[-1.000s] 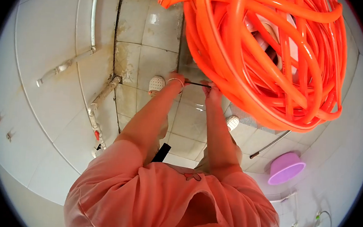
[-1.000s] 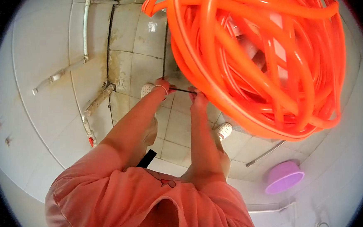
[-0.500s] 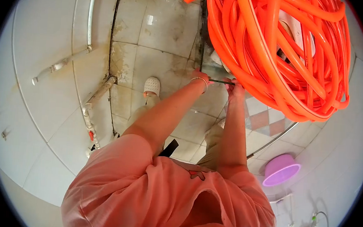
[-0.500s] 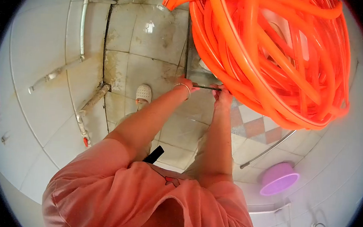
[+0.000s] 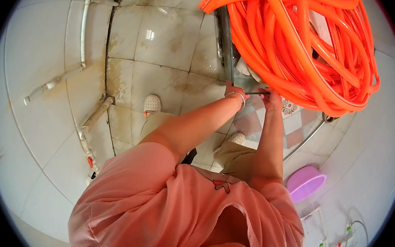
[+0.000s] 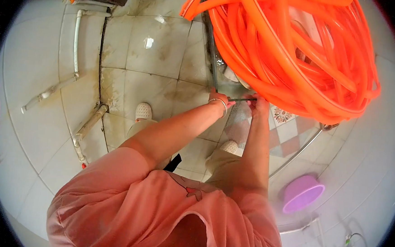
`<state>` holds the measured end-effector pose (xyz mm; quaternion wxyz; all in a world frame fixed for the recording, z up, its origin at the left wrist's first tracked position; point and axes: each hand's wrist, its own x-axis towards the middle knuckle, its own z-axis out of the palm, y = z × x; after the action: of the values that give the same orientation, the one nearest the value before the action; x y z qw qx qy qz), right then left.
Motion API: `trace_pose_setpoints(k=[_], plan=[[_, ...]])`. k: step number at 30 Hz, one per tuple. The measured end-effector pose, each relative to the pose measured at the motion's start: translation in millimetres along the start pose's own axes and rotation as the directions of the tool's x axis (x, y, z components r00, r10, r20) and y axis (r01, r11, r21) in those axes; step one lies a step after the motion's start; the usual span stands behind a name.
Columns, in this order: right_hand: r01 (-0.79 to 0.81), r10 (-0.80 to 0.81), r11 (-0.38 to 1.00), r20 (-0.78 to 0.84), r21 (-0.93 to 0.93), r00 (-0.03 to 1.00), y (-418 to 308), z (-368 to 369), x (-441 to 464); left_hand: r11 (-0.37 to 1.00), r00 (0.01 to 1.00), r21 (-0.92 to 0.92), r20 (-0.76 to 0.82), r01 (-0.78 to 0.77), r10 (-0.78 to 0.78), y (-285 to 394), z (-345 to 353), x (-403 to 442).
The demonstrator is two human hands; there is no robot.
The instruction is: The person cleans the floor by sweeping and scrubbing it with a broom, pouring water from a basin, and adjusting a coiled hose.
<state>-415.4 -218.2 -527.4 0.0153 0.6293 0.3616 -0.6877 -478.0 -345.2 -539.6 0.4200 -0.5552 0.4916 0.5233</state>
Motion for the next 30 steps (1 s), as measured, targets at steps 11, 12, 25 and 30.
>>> trace_pose_setpoints(k=[11,12,25,30], plan=[[0.045,-0.037,0.99,0.062,-0.133,0.997,-39.0,-65.3,25.4,0.95,0.975,0.297,0.222,-0.099,0.032,-39.6,40.8,-21.8],[0.04,-0.029,0.987,0.077,-0.152,0.997,-44.7,-73.8,28.1,0.941,0.968,0.326,0.25,-0.093,0.009,-42.8,44.5,-27.1],[0.407,-0.359,0.879,0.218,-0.247,0.908,-27.9,-244.5,30.0,0.57,0.95,0.811,0.268,-0.133,-0.16,-43.5,40.8,-25.7],[-0.239,-0.386,0.696,-0.634,-0.677,0.67,26.3,-420.8,25.9,0.268,0.698,0.702,0.442,-0.66,0.564,-37.4,37.8,64.4]])
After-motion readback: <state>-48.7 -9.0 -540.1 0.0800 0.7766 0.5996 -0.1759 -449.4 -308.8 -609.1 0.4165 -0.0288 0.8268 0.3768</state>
